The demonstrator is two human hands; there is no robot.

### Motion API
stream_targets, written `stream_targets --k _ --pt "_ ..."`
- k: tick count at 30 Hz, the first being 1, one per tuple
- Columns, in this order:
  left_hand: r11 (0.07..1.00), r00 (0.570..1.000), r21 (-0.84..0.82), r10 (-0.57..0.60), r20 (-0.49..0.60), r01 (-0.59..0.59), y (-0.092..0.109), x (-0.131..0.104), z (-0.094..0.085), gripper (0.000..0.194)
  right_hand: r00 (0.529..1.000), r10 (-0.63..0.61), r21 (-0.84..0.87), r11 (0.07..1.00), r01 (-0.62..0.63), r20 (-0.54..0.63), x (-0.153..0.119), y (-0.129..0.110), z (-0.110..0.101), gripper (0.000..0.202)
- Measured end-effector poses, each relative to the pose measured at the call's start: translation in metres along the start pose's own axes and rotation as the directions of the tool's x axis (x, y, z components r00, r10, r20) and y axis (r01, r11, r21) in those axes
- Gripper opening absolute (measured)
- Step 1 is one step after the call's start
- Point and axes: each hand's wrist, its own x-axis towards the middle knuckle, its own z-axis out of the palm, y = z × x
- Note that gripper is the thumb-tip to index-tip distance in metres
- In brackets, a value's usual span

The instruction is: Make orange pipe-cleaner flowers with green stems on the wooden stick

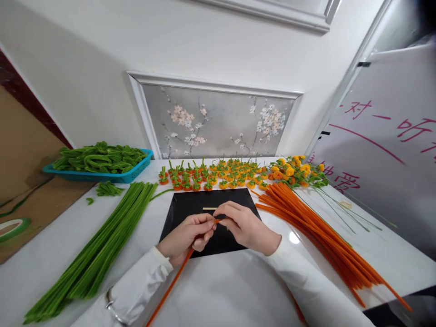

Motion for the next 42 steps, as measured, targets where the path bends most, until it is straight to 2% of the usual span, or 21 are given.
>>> stream_targets --k 4,8,12,15,17,19,20,22,24,25,27,28,29,30,31,33,34,35,36,38,42 --pt "0.991 0.999 -0.121 -0.043 0.033 0.047 0.0 0.0 -0.003 0.022 0.998 -0.045 -0.136 0.989 0.049 0.036 0.0 0.003 0.003 0.015" --pt "0.998 0.999 -0.046 -0.035 0.037 0.036 0.0 -0.001 -0.004 0.024 0.994 -0.086 -0.317 0.943 0.104 0.071 -0.001 0.005 0.004 0.019" --pt "0.971 0.996 0.224 0.085 0.003 -0.083 0.004 -0.002 -0.003 0.021 0.993 -0.078 -0.413 0.904 0.107 0.088 -0.003 0.002 0.002 0.019" --pt "0.825 0.966 0.528 0.256 -0.035 -0.2 0.003 -0.002 0.0 0.015 0.998 -0.012 -0.31 0.95 0.03 0.059 -0.003 -0.001 0.002 0.019" --pt "0.606 0.897 0.746 0.44 -0.028 -0.275 -0.001 -0.001 0.0 0.016 0.997 0.07 -0.135 0.989 -0.067 0.016 -0.002 -0.002 0.004 0.021" --pt "0.271 0.759 0.901 0.645 0.092 -0.34 -0.006 -0.001 -0.001 0.018 0.974 0.227 0.137 0.964 -0.228 0.021 0.0 -0.002 0.008 0.021" --pt "0.093 0.672 0.93 0.717 0.186 -0.356 -0.008 -0.001 -0.003 0.019 0.944 0.324 0.303 0.894 -0.329 0.068 0.001 -0.003 0.011 0.021" --pt "-0.195 0.506 0.913 0.781 0.366 -0.359 -0.011 -0.002 -0.006 0.017 0.851 0.464 0.61 0.608 -0.508 0.245 0.002 -0.004 0.015 0.017" --pt "-0.367 0.403 0.872 0.78 0.479 -0.325 -0.01 -0.004 -0.009 0.017 0.776 0.459 0.767 0.265 -0.585 0.433 0.003 -0.004 0.018 0.016" --pt "-0.421 0.375 0.854 0.771 0.514 -0.306 -0.01 -0.005 -0.01 0.017 0.759 0.426 0.79 0.148 -0.595 0.493 0.003 -0.005 0.019 0.018" --pt "-0.492 0.334 0.819 0.75 0.571 -0.295 -0.008 -0.006 -0.011 0.019 0.75 0.358 0.795 0.031 -0.606 0.557 0.003 -0.005 0.018 0.024" --pt "-0.494 0.329 0.814 0.747 0.577 -0.305 -0.008 -0.006 -0.011 0.02 0.756 0.341 0.795 0.036 -0.605 0.56 0.003 -0.004 0.017 0.025" --pt "-0.458 0.337 0.828 0.762 0.554 -0.324 -0.007 -0.006 -0.01 0.02 0.77 0.344 0.797 0.093 -0.597 0.537 0.002 -0.004 0.015 0.024" --pt "-0.368 0.37 0.861 0.79 0.488 -0.35 -0.007 -0.005 -0.009 0.018 0.796 0.36 0.788 0.214 -0.577 0.486 0.002 -0.003 0.013 0.023" --pt "-0.213 0.441 0.901 0.814 0.378 -0.378 -0.006 -0.004 -0.008 0.017 0.836 0.377 0.75 0.391 -0.534 0.399 0.001 -0.002 0.01 0.021" --pt "0.248 0.677 0.887 0.73 0.093 -0.389 -0.003 -0.003 -0.004 0.014 0.93 0.333 0.499 0.785 -0.366 0.158 0.0 0.0 0.003 0.02" --pt "0.492 0.818 0.797 0.575 0.004 -0.35 0.0 -0.003 -0.003 0.016 0.963 0.264 0.317 0.91 -0.268 0.056 0.0 0.002 0.0 0.021" --pt "0.689 0.916 0.669 0.399 -0.028 -0.279 0.002 -0.003 -0.002 0.019 0.983 0.183 0.148 0.972 -0.18 -0.005 -0.001 0.004 -0.002 0.022" --pt "0.829 0.968 0.526 0.248 -0.042 -0.19 0.004 -0.003 -0.001 0.025 0.994 0.106 0.014 0.994 -0.105 -0.03 -0.002 0.005 -0.004 0.022" --pt "0.966 0.997 0.255 0.063 -0.044 -0.05 0.008 -0.005 -0.002 0.037 1.0 -0.015 -0.163 0.986 0.013 -0.009 -0.002 0.008 -0.005 0.023" --pt "0.991 0.99 0.029 -0.133 0.055 0.131 0.006 -0.006 -0.004 0.052 0.976 -0.215 -0.35 0.911 0.217 0.045 -0.002 0.01 -0.003 0.025"
